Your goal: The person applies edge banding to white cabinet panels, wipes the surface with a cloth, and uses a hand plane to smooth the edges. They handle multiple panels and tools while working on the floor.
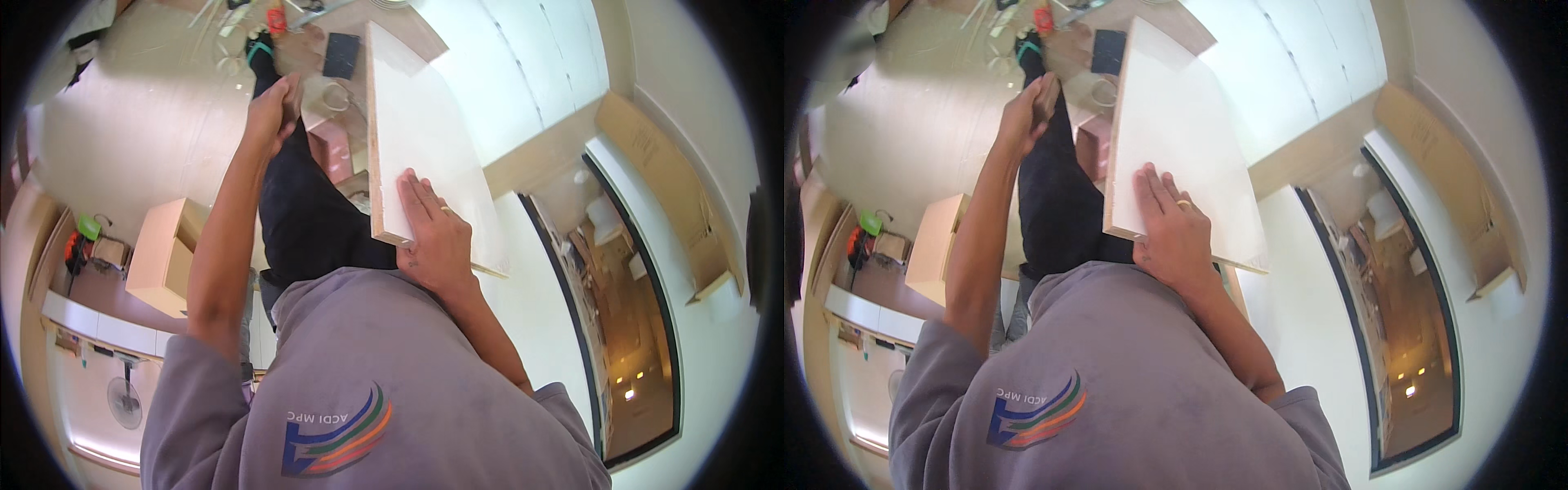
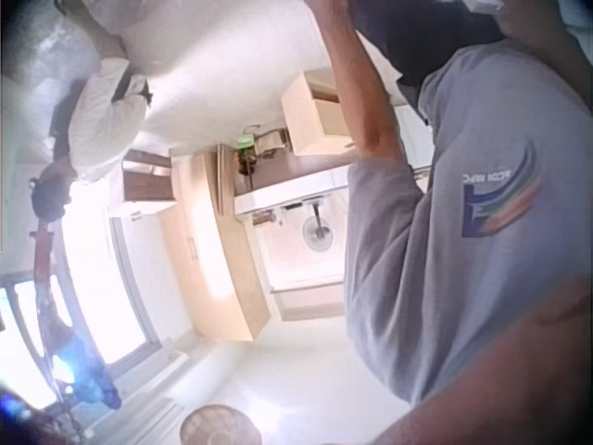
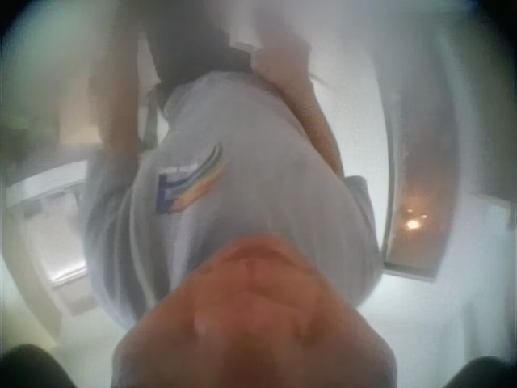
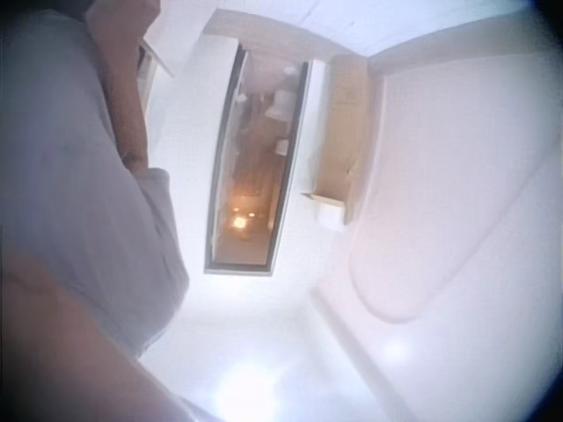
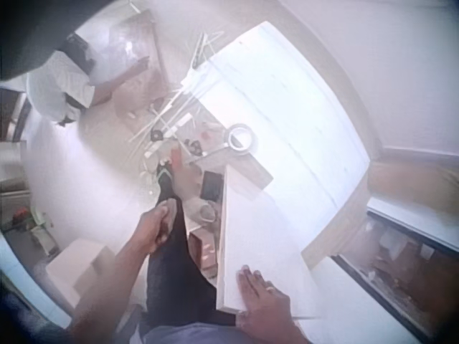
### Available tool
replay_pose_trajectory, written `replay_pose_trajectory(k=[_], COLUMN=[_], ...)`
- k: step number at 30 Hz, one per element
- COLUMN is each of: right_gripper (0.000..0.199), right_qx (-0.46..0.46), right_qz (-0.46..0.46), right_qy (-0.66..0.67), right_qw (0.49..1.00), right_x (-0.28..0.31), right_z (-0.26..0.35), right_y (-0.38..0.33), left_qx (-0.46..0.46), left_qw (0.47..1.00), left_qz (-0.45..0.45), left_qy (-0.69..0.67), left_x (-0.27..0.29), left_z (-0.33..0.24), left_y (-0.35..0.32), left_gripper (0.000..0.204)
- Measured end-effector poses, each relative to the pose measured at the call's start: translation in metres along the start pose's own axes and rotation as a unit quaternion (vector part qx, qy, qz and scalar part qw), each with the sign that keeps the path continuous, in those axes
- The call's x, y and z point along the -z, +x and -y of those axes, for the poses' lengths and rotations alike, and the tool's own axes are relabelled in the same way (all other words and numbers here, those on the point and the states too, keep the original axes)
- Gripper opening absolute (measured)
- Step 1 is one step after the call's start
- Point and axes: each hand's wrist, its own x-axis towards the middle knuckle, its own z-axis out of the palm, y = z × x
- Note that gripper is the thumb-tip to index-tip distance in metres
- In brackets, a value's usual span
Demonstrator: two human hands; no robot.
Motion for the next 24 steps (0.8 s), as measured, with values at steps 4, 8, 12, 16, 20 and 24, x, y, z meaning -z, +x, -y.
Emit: replay_pose_trajectory(k=[4,8,12,16,20,24], right_gripper=[0.09,0.09,0.092,0.095,0.096,0.095], right_qx=[-0.007,-0.015,-0.013,-0.011,-0.01,-0.012], right_qz=[0.014,0.008,0.008,0.024,0.019,0.022], right_qy=[-0.01,-0.002,-0.01,-0.001,-0.026,-0.015], right_qw=[1.0,1.0,1.0,1.0,0.999,1.0], right_x=[-0.007,-0.013,-0.015,-0.031,-0.046,-0.04], right_z=[0.005,0.009,0.01,0.018,0.019,0.019], right_y=[-0.006,-0.007,-0.005,-0.009,-0.014,-0.015], left_qx=[-0.034,-0.081,-0.195,-0.223,-0.236,-0.175], left_qw=[0.985,0.958,0.934,0.889,0.881,0.905], left_qz=[0.078,0.131,0.116,0.095,0.067,0.103], left_qy=[0.153,0.24,0.277,0.388,0.405,0.373], left_x=[0.004,-0.034,-0.045,-0.055,-0.085,-0.066], left_z=[-0.034,-0.012,0.003,0.012,0.017,0.045], left_y=[-0.148,-0.218,-0.21,-0.134,-0.03,0.063], left_gripper=[0.072,0.061,0.056,0.051,0.043,0.05])
